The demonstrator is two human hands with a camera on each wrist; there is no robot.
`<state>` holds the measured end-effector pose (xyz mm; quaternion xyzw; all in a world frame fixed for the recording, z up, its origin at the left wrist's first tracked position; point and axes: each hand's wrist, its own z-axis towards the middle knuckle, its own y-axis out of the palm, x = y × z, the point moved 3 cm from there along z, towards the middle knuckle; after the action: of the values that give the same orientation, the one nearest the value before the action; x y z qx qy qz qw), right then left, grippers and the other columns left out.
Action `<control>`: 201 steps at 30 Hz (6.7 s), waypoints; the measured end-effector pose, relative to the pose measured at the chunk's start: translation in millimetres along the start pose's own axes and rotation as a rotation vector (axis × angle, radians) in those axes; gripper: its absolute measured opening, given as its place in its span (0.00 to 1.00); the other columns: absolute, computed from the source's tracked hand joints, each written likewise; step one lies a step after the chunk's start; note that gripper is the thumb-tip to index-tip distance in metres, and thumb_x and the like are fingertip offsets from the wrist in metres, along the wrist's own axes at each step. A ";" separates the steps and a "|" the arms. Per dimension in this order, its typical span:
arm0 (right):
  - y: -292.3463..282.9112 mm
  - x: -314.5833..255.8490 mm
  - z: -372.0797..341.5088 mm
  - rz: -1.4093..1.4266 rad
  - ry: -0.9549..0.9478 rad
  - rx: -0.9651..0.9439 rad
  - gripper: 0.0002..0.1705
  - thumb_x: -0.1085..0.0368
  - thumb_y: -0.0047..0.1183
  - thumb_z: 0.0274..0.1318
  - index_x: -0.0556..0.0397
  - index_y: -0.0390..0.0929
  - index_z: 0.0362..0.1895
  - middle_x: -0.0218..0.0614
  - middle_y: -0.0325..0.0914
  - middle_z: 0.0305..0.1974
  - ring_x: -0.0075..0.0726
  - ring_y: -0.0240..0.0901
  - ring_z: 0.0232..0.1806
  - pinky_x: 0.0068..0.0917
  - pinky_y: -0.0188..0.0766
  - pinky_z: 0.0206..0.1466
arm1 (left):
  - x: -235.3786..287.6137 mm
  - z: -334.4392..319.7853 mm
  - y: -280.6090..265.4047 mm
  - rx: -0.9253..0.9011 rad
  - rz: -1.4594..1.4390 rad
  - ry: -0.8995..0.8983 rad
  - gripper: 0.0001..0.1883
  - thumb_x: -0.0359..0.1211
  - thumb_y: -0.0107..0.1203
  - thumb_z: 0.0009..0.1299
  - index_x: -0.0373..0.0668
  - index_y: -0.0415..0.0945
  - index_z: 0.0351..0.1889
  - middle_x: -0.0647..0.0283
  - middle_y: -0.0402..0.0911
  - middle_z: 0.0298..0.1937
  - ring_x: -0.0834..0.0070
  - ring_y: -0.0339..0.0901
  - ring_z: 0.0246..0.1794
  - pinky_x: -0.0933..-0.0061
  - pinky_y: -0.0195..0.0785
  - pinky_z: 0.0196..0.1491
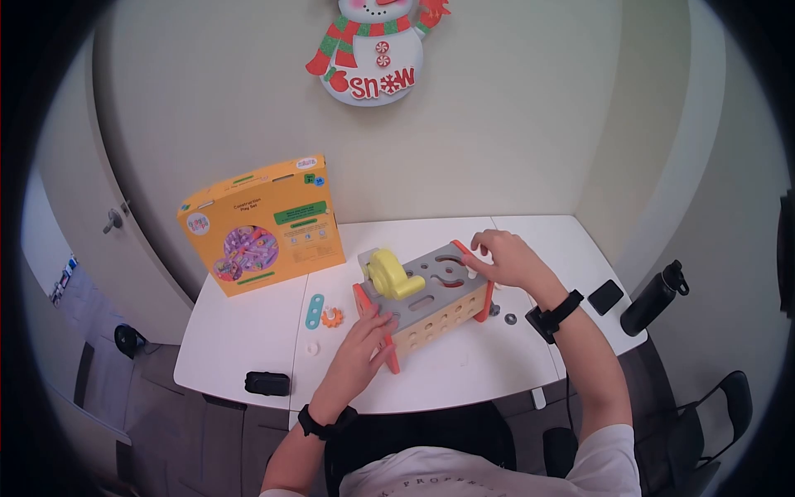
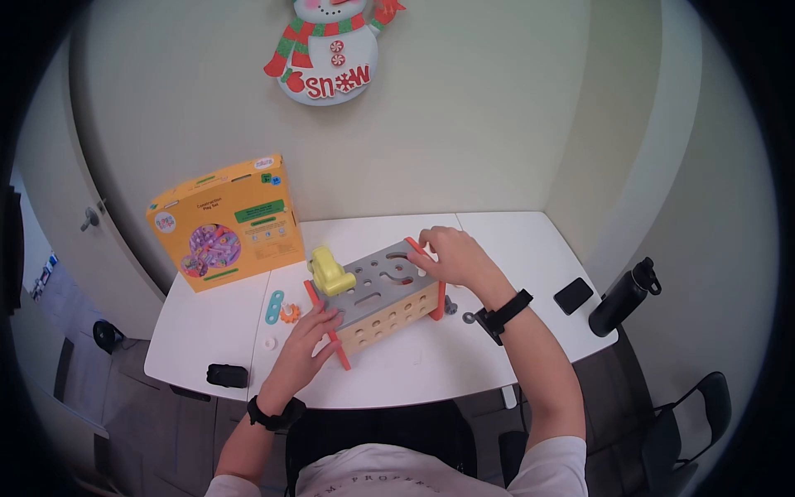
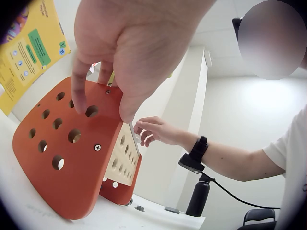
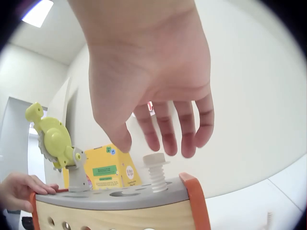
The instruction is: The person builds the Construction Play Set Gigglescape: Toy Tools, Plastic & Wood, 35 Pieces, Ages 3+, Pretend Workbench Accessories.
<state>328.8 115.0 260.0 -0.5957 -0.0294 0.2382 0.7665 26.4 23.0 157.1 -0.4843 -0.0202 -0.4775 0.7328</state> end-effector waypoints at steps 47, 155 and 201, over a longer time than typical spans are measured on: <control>2.4 4.5 -0.1 -0.042 -0.036 0.066 0.24 0.46 0.60 0.67 0.57 0.85 0.34 0.47 0.83 0.28 0.55 0.82 0.32 0.45 0.80 0.40 | -0.6 0.0 3.3 0.006 0.029 0.013 0.27 0.26 0.69 0.67 0.42 0.79 0.65 0.56 0.77 0.69 0.53 0.65 0.78 0.56 0.64 0.75; 152.8 -33.8 -129.4 0.578 -0.238 -0.416 0.20 0.58 0.65 0.64 0.59 0.85 0.53 0.50 0.86 0.53 0.54 0.81 0.60 0.42 0.77 0.64 | -158.3 -55.1 -37.8 -0.213 0.372 -0.637 0.21 0.29 0.73 0.57 0.42 0.85 0.50 0.49 0.86 0.48 0.51 0.83 0.53 0.55 0.76 0.59; 101.4 -98.2 -125.8 1.170 0.020 -0.101 0.12 0.76 0.66 0.63 0.59 0.85 0.51 0.34 0.85 0.44 0.19 0.81 0.43 0.19 0.77 0.46 | 16.1 -7.7 -6.3 -0.448 -0.454 -0.158 0.20 0.44 0.50 0.84 0.35 0.75 0.38 0.53 0.74 0.24 0.62 0.72 0.23 0.64 0.66 0.32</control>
<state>249.8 -19.6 153.1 -0.5511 0.3003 0.6142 0.4783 27.3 6.0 165.3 -0.6521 -0.0791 -0.5821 0.4792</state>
